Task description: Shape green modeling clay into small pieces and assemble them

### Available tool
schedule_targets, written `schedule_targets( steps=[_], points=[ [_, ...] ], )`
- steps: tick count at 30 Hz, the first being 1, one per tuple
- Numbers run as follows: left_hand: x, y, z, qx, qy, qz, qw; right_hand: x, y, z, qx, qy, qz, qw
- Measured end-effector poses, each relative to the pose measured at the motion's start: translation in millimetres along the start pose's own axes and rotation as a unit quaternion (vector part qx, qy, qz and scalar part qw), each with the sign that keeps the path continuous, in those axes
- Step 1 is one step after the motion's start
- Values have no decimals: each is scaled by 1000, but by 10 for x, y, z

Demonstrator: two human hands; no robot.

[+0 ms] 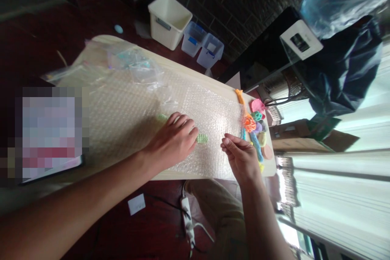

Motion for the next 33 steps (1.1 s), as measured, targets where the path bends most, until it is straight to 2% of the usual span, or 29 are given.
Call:
schedule_targets(
  steps=[5, 13, 18, 21, 23, 25, 27, 30, 31, 33],
  points=[
    [-97, -147, -83, -17, -2, 30, 999, 25, 44, 31, 22, 24, 23, 999],
    [-143, -216, -102, -16, -18, 31, 999, 58, 39, 4, 41, 8, 10, 999],
    [-123, -185, -96, 72, -11, 25, 997, 50, -21, 17, 25, 25, 27, 999],
    [-78, -73, -79, 188, 13, -3, 982, 49, -53, 40, 10, 18, 30, 999],
    [-49, 34, -46, 285, 41, -43, 957, 58, -85, 70, 1, 12, 37, 999],
    [-28, 105, 16, 385, 90, -77, 915, 73, -128, 117, -3, 19, 48, 999],
    [-13, 107, 85, 496, 156, -91, 849, 89, -183, 172, -4, 35, 65, 997],
    [11, 33, 130, 641, 242, -85, 723, 97, -272, 229, 3, 54, 79, 995],
    [22, 5, 130, 671, 265, -78, 689, 93, -299, 239, 6, 56, 77, 995],
    [48, -41, 122, 706, 299, -63, 638, 76, -354, 244, 11, 52, 68, 996]
  ],
)
Point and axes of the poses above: each hand's wrist, its own x-axis away from the middle knuckle, its own y-axis out of the back of the hand, z = x × y, the point moved 6 cm from there along -x, towards the middle knuckle, and after that the axes turned 15 degrees about x, right-handed, at the moved point
